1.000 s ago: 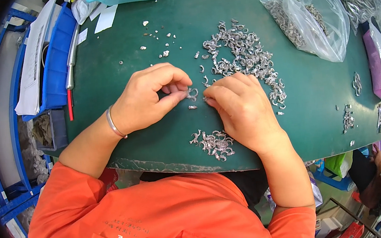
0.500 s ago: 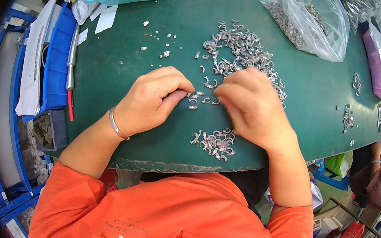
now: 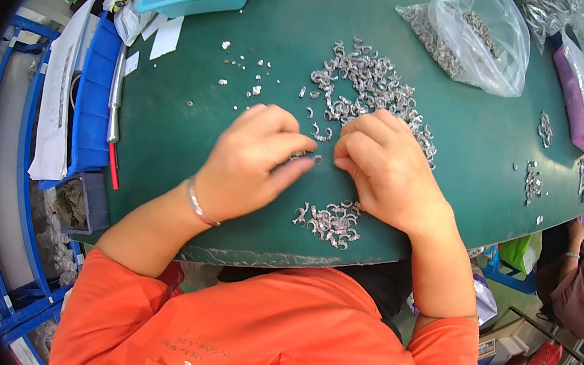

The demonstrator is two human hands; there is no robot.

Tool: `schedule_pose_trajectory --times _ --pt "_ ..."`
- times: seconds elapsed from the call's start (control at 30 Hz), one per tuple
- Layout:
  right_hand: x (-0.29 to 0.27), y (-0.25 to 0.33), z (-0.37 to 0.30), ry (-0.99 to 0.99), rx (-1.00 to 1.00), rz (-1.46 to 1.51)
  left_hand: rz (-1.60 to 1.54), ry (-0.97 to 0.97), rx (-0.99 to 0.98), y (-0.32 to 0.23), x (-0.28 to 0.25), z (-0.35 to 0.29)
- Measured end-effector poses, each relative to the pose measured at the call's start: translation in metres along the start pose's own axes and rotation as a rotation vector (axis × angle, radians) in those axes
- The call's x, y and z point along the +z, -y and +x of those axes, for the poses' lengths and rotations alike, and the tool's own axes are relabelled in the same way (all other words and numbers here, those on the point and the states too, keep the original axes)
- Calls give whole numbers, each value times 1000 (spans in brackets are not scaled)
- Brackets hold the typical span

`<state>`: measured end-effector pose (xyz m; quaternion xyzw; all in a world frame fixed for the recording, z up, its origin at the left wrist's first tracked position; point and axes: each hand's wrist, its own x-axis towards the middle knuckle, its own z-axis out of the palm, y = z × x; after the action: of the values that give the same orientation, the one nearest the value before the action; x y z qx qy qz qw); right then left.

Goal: The person sits at a green workbench and manually assembles small silver metal components. They pick up individual pieces from a pile on the table, connect them by hand, and place the finished units into a clear plastic bag.

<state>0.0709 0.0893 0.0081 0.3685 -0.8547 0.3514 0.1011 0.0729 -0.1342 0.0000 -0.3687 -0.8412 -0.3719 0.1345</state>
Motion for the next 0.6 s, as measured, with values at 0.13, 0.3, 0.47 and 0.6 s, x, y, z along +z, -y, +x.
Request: schedule_pose_trajectory --times 0.13,0.3,0.47,0.6 --pt "-1 4 -2 61 -24 -6 205 107 58 -3 13 -2" --pt "3 -3 -7 -44 -4 16 200 75 121 -3 16 -3" --pt "5 0 0 -54 3 72 -45 -118 30 -3 13 -8" --pt "-3 5 -4 -74 35 88 -144 -141 72 -6 16 -7"
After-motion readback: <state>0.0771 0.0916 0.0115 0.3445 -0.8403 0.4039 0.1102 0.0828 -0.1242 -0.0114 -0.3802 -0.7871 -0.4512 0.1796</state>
